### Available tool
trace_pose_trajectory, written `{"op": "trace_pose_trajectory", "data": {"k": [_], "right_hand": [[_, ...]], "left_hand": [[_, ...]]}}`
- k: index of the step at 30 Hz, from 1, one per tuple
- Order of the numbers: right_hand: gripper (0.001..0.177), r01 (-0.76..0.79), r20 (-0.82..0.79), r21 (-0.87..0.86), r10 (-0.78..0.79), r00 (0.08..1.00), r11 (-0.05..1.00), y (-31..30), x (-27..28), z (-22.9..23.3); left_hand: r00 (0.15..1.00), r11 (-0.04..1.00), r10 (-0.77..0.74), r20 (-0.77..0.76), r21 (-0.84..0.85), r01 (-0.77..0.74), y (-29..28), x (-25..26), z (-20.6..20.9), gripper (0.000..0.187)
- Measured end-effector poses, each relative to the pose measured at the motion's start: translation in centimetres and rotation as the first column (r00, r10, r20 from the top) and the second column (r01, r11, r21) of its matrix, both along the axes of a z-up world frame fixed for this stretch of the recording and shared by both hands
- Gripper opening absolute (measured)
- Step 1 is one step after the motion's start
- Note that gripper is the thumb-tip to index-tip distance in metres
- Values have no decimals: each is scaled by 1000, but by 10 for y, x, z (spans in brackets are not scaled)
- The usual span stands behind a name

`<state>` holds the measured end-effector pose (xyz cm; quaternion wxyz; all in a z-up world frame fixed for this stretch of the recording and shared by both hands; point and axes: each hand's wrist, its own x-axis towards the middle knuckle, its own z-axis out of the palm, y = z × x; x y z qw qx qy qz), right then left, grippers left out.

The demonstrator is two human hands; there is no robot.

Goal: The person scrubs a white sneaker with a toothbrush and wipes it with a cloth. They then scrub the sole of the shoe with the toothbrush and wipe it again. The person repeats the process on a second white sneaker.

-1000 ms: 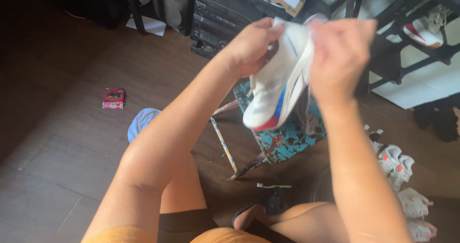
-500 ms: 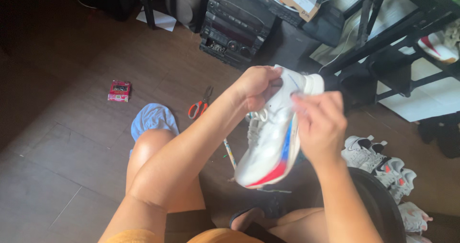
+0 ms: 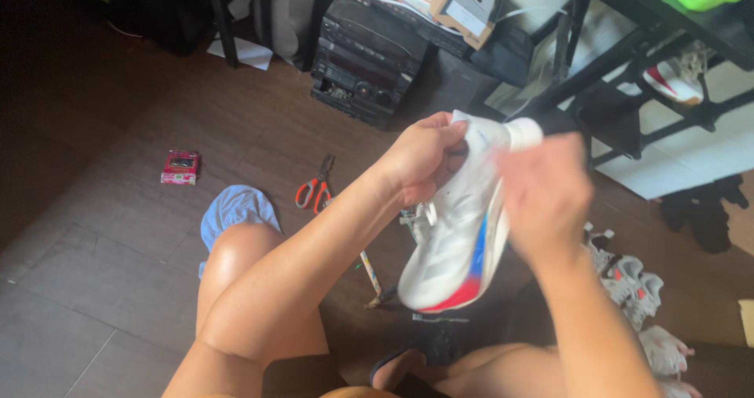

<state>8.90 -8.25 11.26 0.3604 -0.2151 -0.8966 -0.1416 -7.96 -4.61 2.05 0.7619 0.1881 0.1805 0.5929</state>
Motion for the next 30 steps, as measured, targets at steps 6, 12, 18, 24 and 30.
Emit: {"op": "trace_pose_trajectory", "data": {"k": [6,12,18,24,30], "right_hand": [[16,-48,-56,-4,48,997,999,-18,-12,-10],[10,183,-50,-45,-185,981,982,7,4,15],[14,-149,3,-89,150,989,985,-12,0,-3],[22,-25,1,-4,25,1000,1000,-26,10,-5],[33,-136,291,-135,171,941,981,-37,24,3]], "left_hand": [[994,990,105,-4,95,-104,-5,9,11,14],[997,993,49,-56,112,-42,-15,24,-4,11],[992,994,110,55,3,-111,-19,26,15,12],[989,992,122,85,12,-124,-10,37,21,10],[988,979,136,77,143,-146,-26,22,22,4]]}}
